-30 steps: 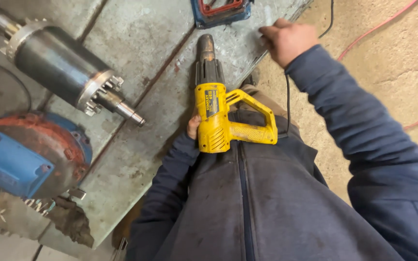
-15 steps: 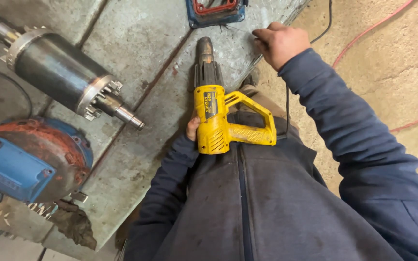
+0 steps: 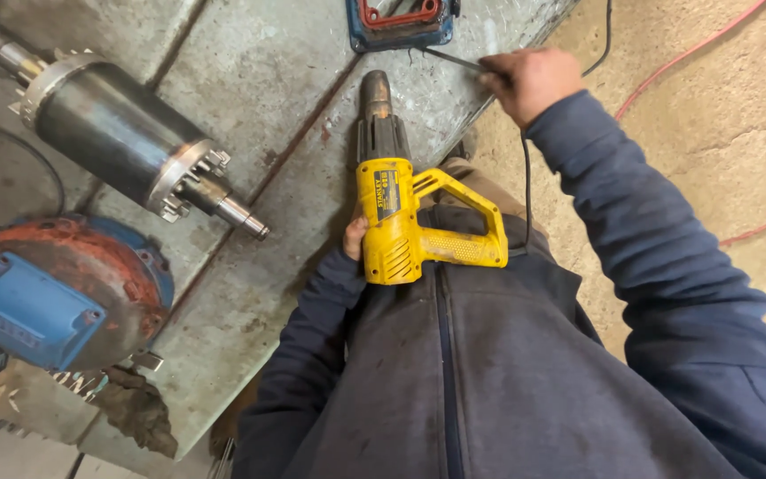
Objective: The person uses a yellow heat gun to apply heat to a square gasket on a metal workbench. They then use a metal scraper to pry and remove the gasket from the surface, eventually lifting it off completely.
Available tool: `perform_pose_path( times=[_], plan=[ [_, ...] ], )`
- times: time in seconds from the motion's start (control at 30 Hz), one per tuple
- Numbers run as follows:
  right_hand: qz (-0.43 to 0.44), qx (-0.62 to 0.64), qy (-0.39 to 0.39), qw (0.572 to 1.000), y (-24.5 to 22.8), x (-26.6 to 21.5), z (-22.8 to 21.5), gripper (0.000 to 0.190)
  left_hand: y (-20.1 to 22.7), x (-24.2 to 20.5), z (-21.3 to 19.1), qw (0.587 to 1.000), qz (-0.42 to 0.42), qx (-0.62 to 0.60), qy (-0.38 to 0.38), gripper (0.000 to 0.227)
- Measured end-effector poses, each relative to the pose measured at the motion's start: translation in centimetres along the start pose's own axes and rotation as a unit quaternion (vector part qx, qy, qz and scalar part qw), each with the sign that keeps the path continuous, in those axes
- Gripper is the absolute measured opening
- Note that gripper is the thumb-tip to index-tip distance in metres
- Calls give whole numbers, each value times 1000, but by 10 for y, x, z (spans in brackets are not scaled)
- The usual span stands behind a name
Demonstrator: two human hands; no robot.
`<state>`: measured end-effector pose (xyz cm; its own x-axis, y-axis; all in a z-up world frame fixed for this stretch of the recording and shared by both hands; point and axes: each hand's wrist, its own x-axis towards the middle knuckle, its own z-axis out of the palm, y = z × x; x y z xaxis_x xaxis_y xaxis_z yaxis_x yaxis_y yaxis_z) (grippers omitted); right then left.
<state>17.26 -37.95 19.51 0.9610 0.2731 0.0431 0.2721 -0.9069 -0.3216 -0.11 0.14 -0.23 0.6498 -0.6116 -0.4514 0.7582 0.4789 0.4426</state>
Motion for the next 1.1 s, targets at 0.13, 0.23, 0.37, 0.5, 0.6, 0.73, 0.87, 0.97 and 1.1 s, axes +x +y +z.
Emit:
perform_pose_path(
  times=[0.13,0.23,0.37,0.5,0.6,0.73,0.87,0.97,1.1],
  plan=[
    [48,27,-19,998,9,0,-2,25,30,-4,48,998,48,-6,-32,61],
    [69,22,-25,997,-6,12,2,25,43,-5,74,996,74,-3,-51,72],
    [69,28,-21,997,-12,13,0,23,46,-8,76,996,38,-23,-83,87],
    [84,22,-12,996,9,-6,-8,24,60,-13,94,996,60,-4,-64,91],
    [78,27,8,997,0,-2,-3,25,84,-19,126,992,100,26,-75,98],
    [77,-4,-11,997,-27,18,-2,22,94,-19,138,990,111,65,-63,103],
    [101,-28,-10,994,-22,6,-10,22,96,-17,132,987,115,82,-82,102],
    [126,-21,-27,991,-21,5,-7,24,94,-18,130,989,124,47,-65,102],
    [110,-25,-14,994,-44,22,8,25,90,-13,121,988,128,56,-71,102]
  ],
)
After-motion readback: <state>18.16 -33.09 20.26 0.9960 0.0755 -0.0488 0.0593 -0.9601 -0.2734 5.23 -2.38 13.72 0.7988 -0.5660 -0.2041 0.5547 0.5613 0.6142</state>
